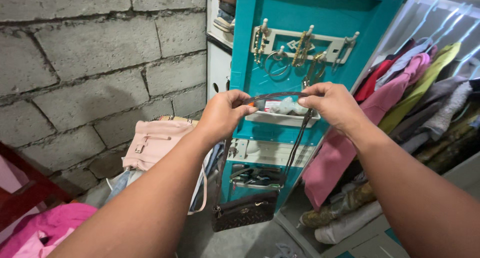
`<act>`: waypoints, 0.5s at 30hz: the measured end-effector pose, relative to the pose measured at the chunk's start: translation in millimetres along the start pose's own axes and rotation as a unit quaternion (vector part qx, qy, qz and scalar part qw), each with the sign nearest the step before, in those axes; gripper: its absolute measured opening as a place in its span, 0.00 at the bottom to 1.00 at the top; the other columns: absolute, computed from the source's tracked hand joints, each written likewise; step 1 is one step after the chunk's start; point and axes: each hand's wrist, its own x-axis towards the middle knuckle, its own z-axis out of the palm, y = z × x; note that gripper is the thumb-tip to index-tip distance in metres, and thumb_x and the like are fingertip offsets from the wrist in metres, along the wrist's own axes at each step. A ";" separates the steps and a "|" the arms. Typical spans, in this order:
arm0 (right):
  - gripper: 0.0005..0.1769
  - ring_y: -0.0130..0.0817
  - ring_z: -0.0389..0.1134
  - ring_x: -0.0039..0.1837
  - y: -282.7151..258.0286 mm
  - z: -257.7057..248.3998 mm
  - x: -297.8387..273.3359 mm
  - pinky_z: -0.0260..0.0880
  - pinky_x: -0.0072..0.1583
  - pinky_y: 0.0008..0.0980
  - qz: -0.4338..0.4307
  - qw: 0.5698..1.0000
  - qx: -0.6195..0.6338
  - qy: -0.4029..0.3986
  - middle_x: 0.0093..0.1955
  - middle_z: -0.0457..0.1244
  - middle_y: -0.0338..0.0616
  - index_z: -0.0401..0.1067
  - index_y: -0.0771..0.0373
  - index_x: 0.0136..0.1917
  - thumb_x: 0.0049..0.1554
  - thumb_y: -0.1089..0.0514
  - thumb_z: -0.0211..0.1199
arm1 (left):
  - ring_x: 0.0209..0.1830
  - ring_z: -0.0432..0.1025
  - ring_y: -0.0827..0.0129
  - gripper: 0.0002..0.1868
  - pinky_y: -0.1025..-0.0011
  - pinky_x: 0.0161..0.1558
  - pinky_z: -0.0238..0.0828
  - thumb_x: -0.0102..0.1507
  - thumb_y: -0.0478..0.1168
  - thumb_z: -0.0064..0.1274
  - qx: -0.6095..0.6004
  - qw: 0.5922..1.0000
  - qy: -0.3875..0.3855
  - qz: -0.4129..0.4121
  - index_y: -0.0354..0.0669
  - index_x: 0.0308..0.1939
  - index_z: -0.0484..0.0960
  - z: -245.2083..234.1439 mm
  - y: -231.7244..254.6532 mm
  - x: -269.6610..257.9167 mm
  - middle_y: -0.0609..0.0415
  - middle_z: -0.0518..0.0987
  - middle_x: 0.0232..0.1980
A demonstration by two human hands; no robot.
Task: The person moves clothes aside in a closet, then picks up a dark patterned handbag and hangs it on a hook inside a teal cabinet. They then pick up a light pink handbag, adjust its strap, and hang it on another hook in the same cabinet.
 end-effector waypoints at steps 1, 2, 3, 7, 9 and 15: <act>0.15 0.25 0.67 0.46 0.6 -1.7 -1.1 0.66 0.50 0.26 0.003 1.000 0.006 0.004 0.43 0.71 0.39 0.81 0.67 0.51 0.51 0.58 0.69 | 0.37 0.76 0.71 0.15 0.69 0.41 0.73 0.59 0.40 0.64 0.006 1.000 0.000 0.002 0.38 0.47 0.85 1.0 1.0 1.0 0.53 0.85 0.37; 0.16 0.25 0.68 0.46 1.4 -2.9 -2.1 0.66 0.50 0.26 0.006 1.000 0.012 0.007 0.43 0.71 0.38 0.80 0.67 0.51 0.51 0.57 0.70 | 0.37 0.76 0.72 0.15 0.70 0.42 0.73 0.59 0.40 0.64 0.012 1.000 0.002 0.003 0.38 0.48 0.85 1.5 1.7 1.1 0.53 0.85 0.37; 0.16 0.24 0.68 0.47 2.3 -3.8 -2.5 0.66 0.51 0.25 0.008 1.000 0.019 0.010 0.44 0.71 0.38 0.80 0.67 0.51 0.51 0.57 0.70 | 0.37 0.77 0.72 0.16 0.70 0.42 0.73 0.58 0.40 0.64 0.019 1.000 0.003 0.005 0.39 0.48 0.85 2.2 2.5 1.5 0.53 0.85 0.38; 0.17 0.25 0.67 0.47 5.9 -6.7 5.1 0.65 0.51 0.26 0.008 0.999 0.046 0.016 0.44 0.70 0.40 0.80 0.69 0.51 0.51 0.56 0.71 | 0.38 0.75 0.71 0.19 0.70 0.42 0.73 0.61 0.38 0.60 0.019 0.998 0.016 0.051 0.45 0.56 0.78 5.6 7.3 5.5 0.53 0.83 0.39; 0.17 0.26 0.67 0.46 8.8 -11.1 9.6 0.66 0.51 0.26 0.010 0.999 0.036 0.023 0.44 0.71 0.41 0.80 0.69 0.50 0.52 0.55 0.71 | 0.37 0.74 0.68 0.21 0.68 0.41 0.72 0.62 0.35 0.57 0.003 0.999 0.017 0.050 0.50 0.59 0.74 9.3 9.0 7.3 0.51 0.80 0.39; 0.17 0.25 0.67 0.47 16.0 -29.2 23.8 0.65 0.51 0.26 -0.013 0.999 0.011 0.051 0.44 0.70 0.40 0.80 0.68 0.50 0.51 0.55 0.71 | 0.44 0.75 0.57 0.10 0.64 0.49 0.72 0.63 0.24 0.45 0.081 0.971 0.003 0.225 0.40 0.44 0.75 18.3 9.4 25.6 0.45 0.78 0.41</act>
